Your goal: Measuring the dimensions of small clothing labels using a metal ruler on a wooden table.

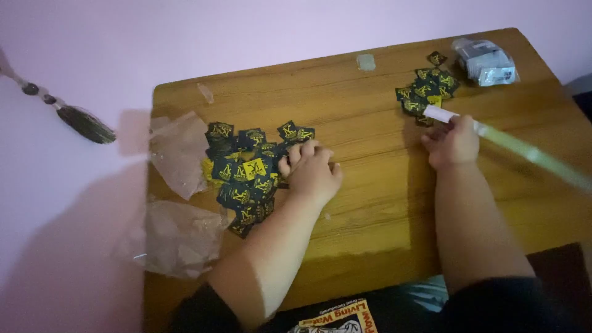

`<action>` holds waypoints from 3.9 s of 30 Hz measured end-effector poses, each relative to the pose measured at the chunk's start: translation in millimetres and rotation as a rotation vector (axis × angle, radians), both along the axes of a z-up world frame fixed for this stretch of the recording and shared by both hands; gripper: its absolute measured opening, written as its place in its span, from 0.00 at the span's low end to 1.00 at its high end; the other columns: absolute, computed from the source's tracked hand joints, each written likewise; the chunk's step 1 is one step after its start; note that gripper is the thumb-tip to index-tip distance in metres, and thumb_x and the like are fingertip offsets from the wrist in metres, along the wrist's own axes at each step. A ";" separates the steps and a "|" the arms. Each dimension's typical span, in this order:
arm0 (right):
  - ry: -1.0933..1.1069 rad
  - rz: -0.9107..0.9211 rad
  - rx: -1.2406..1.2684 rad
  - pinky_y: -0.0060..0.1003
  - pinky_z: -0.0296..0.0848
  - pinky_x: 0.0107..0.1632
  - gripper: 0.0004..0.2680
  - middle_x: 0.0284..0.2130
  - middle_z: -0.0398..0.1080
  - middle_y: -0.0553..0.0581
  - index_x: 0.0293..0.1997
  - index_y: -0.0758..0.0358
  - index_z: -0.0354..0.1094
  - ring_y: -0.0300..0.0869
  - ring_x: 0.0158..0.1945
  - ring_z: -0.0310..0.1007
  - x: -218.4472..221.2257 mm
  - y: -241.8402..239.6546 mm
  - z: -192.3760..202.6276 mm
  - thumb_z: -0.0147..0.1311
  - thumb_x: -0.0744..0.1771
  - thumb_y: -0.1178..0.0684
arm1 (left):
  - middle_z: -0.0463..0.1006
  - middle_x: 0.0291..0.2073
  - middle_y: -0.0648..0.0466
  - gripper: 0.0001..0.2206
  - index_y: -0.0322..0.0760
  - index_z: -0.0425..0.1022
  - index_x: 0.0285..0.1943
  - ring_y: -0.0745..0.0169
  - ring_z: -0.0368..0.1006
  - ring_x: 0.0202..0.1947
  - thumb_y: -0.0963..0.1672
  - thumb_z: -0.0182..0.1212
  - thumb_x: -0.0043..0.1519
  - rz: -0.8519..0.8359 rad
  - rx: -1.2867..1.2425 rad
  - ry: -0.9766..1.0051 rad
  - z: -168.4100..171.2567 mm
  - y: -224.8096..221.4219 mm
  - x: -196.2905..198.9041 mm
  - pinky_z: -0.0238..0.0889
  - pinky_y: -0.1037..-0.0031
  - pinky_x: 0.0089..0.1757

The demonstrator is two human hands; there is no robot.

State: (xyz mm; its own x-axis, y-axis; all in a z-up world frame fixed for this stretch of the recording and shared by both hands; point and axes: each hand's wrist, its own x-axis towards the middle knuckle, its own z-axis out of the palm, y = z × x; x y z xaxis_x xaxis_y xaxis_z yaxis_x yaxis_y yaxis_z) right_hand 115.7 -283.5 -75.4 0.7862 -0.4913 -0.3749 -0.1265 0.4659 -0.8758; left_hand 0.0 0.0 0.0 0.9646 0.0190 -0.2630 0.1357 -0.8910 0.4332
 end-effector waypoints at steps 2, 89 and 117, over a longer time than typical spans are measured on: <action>0.002 -0.027 -0.011 0.42 0.72 0.25 0.09 0.24 0.57 0.50 0.36 0.58 0.54 0.44 0.23 0.69 0.7 2.1 -0.2 0.45 0.61 0.46 | 0.51 0.58 0.61 0.17 0.52 0.65 0.54 0.58 0.39 0.61 0.52 0.43 0.57 0.006 0.000 0.011 5.3 3.8 3.1 0.28 0.52 0.56; -0.737 0.930 -0.491 0.40 0.69 0.44 0.05 0.29 0.70 0.59 0.35 0.68 0.68 0.40 0.37 0.67 -55.9 118.2 17.4 0.55 0.63 0.57 | 0.71 0.21 0.52 0.07 0.33 0.75 0.30 0.69 0.61 0.22 0.40 0.51 0.58 -0.053 -1.051 -0.478 -59.0 8.7 19.7 0.58 0.78 0.30; -0.596 0.933 -0.459 0.32 0.68 0.35 0.03 0.21 0.66 0.53 0.33 0.67 0.70 0.37 0.27 0.64 -63.9 121.2 39.2 0.54 0.62 0.59 | 0.64 0.15 0.56 0.08 0.31 0.74 0.39 0.73 0.58 0.18 0.42 0.51 0.60 0.105 -1.063 -0.426 -35.3 2.5 18.5 0.54 0.83 0.24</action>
State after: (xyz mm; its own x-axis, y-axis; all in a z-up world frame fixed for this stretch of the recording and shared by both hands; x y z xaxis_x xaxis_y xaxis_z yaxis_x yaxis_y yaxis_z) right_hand 51.8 -162.3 -36.2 0.9009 0.3683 0.2299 0.2323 0.0384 -0.9719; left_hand 18.5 2.5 -35.3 0.9859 0.0681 0.1527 -0.1502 -0.0404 0.9878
